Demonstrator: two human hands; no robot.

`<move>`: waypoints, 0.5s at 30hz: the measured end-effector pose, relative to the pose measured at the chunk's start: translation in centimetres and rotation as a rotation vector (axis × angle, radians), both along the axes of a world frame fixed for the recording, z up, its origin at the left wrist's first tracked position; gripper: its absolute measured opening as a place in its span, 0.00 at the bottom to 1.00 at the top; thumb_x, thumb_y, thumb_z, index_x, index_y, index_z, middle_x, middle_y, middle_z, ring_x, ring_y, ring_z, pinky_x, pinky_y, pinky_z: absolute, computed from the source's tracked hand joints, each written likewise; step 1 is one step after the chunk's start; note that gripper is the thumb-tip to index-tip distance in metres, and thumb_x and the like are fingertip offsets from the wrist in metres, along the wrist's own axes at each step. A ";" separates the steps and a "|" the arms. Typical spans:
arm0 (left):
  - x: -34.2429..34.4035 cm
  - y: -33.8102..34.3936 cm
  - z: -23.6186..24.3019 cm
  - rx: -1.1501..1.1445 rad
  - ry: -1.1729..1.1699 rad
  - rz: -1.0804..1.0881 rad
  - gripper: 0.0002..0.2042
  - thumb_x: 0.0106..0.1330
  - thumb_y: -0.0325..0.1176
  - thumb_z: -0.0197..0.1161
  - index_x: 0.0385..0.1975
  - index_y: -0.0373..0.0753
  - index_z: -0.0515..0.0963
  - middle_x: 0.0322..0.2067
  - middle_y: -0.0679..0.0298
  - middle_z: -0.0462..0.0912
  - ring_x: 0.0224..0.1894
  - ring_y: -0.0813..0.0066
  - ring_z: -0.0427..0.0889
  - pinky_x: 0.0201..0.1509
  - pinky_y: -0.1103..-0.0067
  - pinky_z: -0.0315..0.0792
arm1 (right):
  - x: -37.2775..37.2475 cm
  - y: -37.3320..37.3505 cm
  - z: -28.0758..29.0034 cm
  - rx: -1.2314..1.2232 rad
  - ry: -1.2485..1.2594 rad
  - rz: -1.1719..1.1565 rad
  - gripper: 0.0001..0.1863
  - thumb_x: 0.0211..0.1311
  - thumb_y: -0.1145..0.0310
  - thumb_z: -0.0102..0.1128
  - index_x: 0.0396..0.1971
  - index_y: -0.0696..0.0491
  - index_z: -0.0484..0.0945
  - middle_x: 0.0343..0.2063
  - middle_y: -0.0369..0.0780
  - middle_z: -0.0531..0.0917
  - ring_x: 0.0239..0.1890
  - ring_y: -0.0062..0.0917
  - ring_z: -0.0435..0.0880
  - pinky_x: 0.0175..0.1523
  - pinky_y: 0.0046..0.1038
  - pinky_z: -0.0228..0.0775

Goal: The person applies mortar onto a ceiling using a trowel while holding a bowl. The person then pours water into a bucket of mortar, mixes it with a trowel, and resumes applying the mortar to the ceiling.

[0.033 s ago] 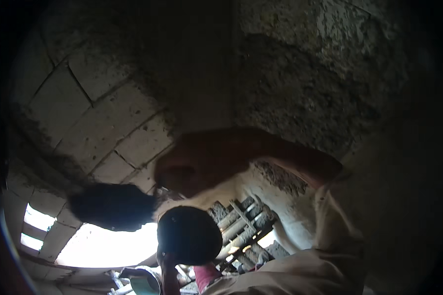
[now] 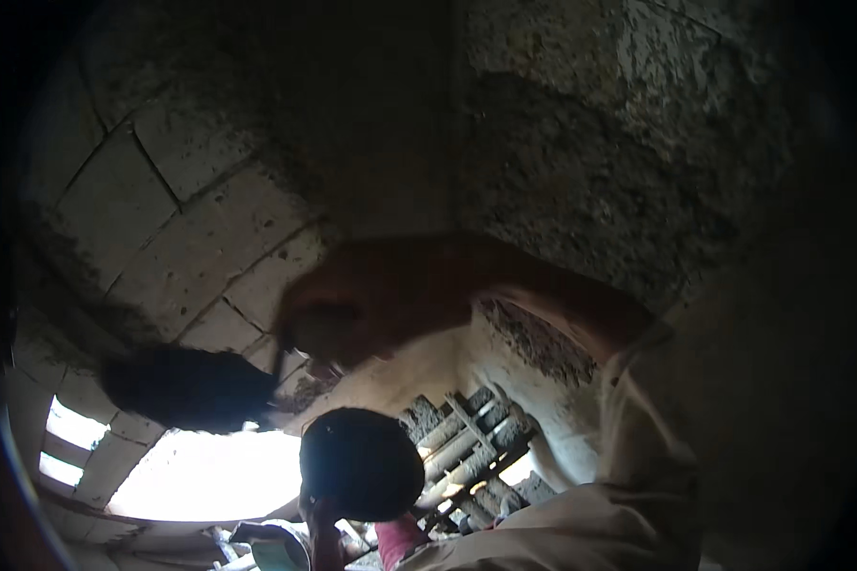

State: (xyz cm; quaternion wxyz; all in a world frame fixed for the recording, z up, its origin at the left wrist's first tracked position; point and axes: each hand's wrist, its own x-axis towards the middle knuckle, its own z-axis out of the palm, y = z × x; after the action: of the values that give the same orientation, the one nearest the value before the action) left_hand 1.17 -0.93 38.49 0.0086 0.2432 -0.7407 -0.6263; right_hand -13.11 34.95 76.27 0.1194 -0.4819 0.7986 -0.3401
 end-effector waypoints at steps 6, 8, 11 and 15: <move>1.3 -3.2 3.8 0.026 -0.063 0.118 0.24 0.50 0.22 0.53 0.52 0.37 0.73 0.28 0.68 0.73 0.25 0.82 0.72 0.25 0.84 0.66 | -7.1 9.7 -4.2 -0.548 -0.309 -0.326 0.21 0.63 0.62 0.59 0.52 0.56 0.72 0.34 0.43 0.80 0.23 0.19 0.80 0.23 0.21 0.75; 2.2 -3.6 4.9 0.020 -0.071 0.109 0.24 0.49 0.22 0.53 0.51 0.37 0.73 0.28 0.68 0.73 0.26 0.81 0.72 0.26 0.83 0.66 | -8.8 17.8 -4.4 -0.454 -0.177 -0.987 0.19 0.58 0.64 0.62 0.48 0.54 0.75 0.32 0.41 0.80 0.23 0.19 0.77 0.24 0.25 0.74; 1.9 -4.0 4.8 0.010 -0.028 0.098 0.26 0.48 0.26 0.57 0.52 0.36 0.72 0.33 0.64 0.75 0.30 0.78 0.72 0.32 0.80 0.68 | -1.0 22.8 4.6 -0.559 0.146 -1.313 0.14 0.60 0.68 0.58 0.46 0.52 0.76 0.33 0.36 0.78 0.29 0.18 0.77 0.29 0.21 0.73; 6.6 -6.9 2.9 0.056 -0.035 0.189 0.24 0.45 0.23 0.55 0.48 0.39 0.72 0.27 0.69 0.72 0.25 0.80 0.70 0.27 0.81 0.66 | 11.2 22.3 6.7 -0.341 0.469 -1.381 0.14 0.63 0.64 0.55 0.46 0.51 0.76 0.29 0.34 0.77 0.26 0.16 0.75 0.26 0.19 0.70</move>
State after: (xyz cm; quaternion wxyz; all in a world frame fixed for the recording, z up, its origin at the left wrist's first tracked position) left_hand 7.77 -7.88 41.35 0.0480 0.3231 -0.6967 -0.6386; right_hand -1.95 57.21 82.94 -0.3709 0.0575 0.8603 -0.3451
